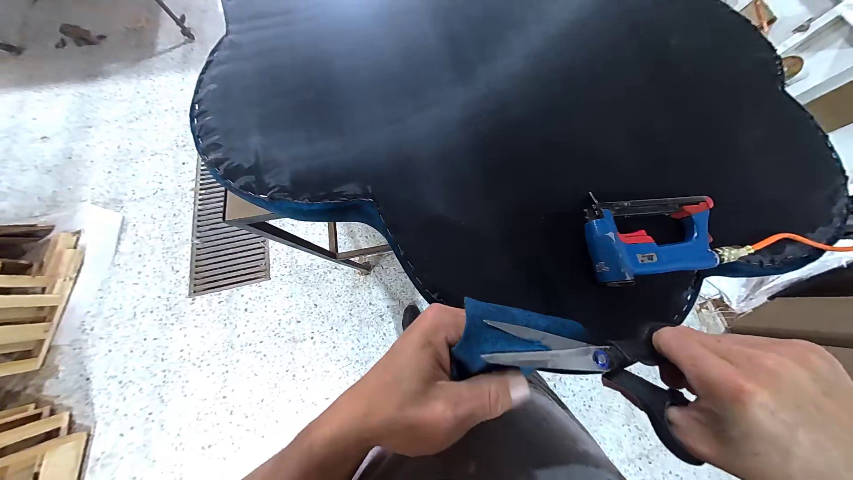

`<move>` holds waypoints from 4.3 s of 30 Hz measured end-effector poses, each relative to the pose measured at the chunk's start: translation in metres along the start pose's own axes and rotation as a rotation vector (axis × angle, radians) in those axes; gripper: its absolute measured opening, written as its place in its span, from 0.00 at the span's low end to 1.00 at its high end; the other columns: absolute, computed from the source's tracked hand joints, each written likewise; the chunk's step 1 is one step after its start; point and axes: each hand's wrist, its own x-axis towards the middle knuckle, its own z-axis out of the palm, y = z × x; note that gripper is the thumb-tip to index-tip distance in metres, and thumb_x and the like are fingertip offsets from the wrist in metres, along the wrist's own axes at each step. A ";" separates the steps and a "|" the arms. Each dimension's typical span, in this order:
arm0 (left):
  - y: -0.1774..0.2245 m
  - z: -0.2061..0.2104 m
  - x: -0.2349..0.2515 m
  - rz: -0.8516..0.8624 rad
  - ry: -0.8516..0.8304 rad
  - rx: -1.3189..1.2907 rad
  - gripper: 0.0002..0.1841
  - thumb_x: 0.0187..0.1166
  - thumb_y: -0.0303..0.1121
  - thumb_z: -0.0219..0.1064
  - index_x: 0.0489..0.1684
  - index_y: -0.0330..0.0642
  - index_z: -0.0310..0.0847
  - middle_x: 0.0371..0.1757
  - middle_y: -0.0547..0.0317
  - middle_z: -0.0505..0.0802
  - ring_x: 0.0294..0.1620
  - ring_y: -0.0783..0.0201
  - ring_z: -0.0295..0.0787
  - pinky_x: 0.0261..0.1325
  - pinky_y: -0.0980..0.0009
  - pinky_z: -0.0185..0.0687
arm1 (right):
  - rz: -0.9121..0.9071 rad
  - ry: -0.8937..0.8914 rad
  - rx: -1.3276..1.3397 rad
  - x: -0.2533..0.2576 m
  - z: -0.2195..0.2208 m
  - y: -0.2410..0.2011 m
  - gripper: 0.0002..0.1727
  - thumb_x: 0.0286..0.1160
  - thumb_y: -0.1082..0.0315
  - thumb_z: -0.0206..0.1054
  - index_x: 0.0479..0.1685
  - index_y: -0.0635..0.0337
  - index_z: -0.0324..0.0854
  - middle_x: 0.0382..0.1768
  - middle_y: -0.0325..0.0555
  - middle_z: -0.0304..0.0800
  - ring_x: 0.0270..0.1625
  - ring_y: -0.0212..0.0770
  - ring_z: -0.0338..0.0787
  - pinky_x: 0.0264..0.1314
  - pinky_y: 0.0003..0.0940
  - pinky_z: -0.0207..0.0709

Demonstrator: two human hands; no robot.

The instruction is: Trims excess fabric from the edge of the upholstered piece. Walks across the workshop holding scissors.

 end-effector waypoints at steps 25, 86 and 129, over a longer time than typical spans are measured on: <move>0.000 -0.008 0.004 -0.010 -0.044 0.125 0.06 0.81 0.28 0.66 0.46 0.38 0.87 0.41 0.63 0.94 0.44 0.76 0.91 0.48 0.74 0.90 | -0.001 0.016 -0.026 0.010 -0.008 -0.002 0.17 0.60 0.50 0.67 0.18 0.51 0.72 0.11 0.38 0.70 0.11 0.41 0.73 0.10 0.39 0.56; 0.009 -0.002 0.009 -0.114 -0.222 0.249 0.07 0.79 0.31 0.66 0.47 0.40 0.86 0.38 0.64 0.93 0.41 0.77 0.90 0.44 0.73 0.89 | 0.002 0.147 -0.101 -0.011 0.005 -0.006 0.16 0.64 0.50 0.63 0.21 0.52 0.71 0.13 0.39 0.70 0.13 0.42 0.72 0.12 0.38 0.55; 0.006 0.002 0.009 -0.017 -0.036 0.223 0.07 0.81 0.32 0.69 0.37 0.40 0.91 0.41 0.62 0.90 0.44 0.71 0.87 0.45 0.73 0.87 | 0.103 0.245 -0.032 -0.014 0.030 -0.012 0.18 0.66 0.48 0.60 0.17 0.49 0.69 0.10 0.34 0.66 0.10 0.35 0.68 0.10 0.33 0.52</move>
